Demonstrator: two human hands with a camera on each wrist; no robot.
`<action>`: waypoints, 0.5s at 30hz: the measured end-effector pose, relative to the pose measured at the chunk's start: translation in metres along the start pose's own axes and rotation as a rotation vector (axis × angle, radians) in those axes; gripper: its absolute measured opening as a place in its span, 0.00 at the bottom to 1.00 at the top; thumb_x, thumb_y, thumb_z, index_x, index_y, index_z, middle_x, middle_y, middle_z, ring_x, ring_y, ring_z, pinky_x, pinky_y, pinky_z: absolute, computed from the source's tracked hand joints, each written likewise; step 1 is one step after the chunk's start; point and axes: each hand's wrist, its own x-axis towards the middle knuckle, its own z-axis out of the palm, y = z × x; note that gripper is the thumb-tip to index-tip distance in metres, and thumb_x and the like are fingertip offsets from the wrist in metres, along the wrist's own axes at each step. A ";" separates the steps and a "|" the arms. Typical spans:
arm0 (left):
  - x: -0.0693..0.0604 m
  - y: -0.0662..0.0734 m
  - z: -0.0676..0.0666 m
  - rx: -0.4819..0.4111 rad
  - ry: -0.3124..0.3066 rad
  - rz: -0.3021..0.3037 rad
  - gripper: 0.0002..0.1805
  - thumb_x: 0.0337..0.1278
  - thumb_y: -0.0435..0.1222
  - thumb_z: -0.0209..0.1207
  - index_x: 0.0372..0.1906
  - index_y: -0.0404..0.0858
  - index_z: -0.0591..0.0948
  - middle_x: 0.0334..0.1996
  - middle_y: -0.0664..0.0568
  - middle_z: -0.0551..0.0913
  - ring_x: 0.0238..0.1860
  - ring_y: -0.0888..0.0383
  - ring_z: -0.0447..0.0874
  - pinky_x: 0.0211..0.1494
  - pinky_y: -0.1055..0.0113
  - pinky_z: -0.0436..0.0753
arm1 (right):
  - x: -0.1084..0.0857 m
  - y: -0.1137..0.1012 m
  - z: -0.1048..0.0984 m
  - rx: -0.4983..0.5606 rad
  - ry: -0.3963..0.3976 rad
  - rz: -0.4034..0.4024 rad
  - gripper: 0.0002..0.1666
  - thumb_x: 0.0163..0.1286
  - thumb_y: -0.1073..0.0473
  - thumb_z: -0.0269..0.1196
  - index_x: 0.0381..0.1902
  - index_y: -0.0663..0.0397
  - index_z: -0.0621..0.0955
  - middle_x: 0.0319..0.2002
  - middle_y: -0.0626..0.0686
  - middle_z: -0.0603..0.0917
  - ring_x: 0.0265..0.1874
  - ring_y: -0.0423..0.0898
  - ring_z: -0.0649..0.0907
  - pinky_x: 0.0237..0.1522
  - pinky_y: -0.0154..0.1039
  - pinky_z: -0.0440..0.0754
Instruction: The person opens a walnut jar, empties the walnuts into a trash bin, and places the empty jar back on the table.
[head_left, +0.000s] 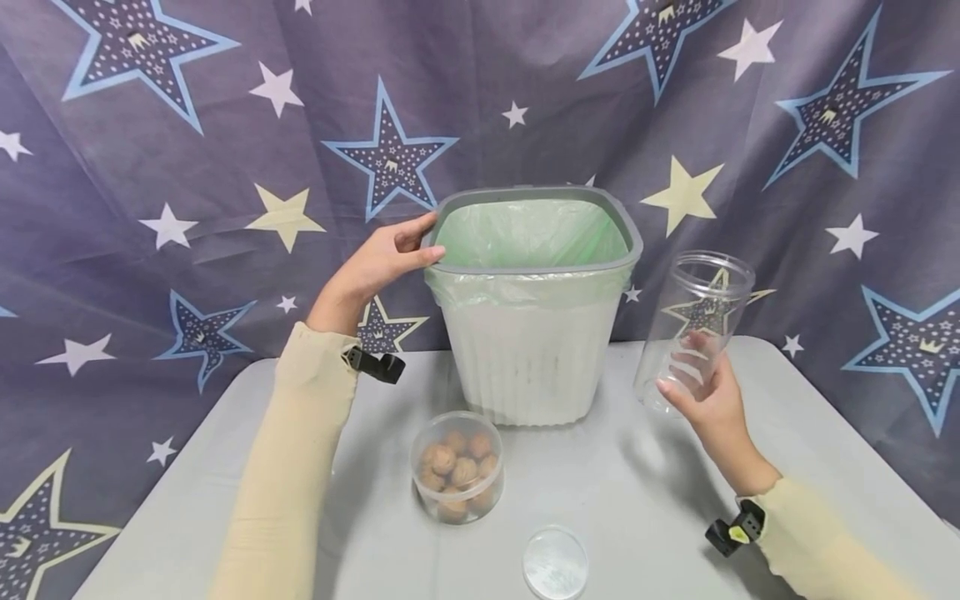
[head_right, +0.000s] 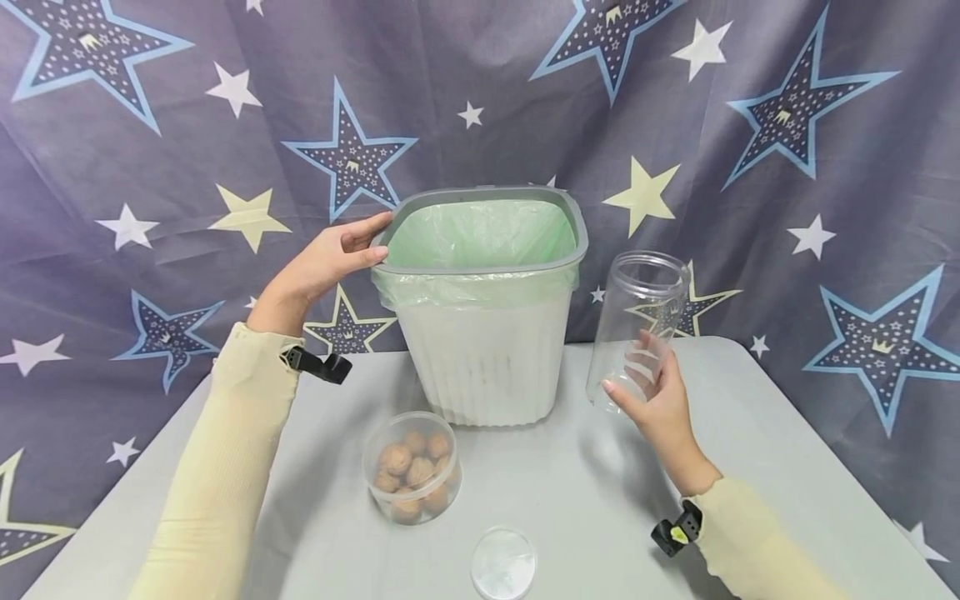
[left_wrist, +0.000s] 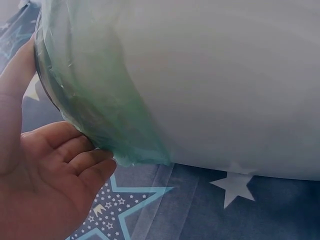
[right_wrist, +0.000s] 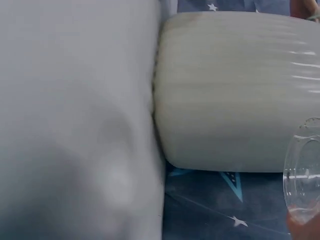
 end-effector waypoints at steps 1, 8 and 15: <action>-0.001 0.000 0.000 0.004 0.004 -0.004 0.37 0.59 0.35 0.58 0.71 0.32 0.56 0.72 0.43 0.54 0.72 0.52 0.52 0.72 0.59 0.56 | -0.002 0.002 0.001 0.004 -0.007 0.001 0.43 0.50 0.85 0.57 0.65 0.65 0.61 0.54 0.51 0.68 0.52 0.46 0.72 0.55 0.28 0.73; 0.000 -0.003 0.002 -0.030 0.009 0.004 0.37 0.59 0.35 0.58 0.71 0.32 0.56 0.72 0.43 0.55 0.72 0.52 0.53 0.72 0.59 0.56 | -0.020 0.011 0.007 -0.008 -0.088 0.034 0.45 0.48 0.86 0.58 0.65 0.68 0.60 0.55 0.52 0.68 0.51 0.44 0.73 0.54 0.26 0.73; -0.001 -0.004 0.003 -0.029 0.015 0.021 0.37 0.59 0.35 0.58 0.71 0.32 0.57 0.72 0.43 0.56 0.72 0.52 0.53 0.72 0.58 0.56 | -0.034 0.021 0.014 0.037 -0.151 -0.014 0.44 0.44 0.87 0.58 0.63 0.76 0.60 0.53 0.54 0.71 0.49 0.41 0.76 0.53 0.26 0.75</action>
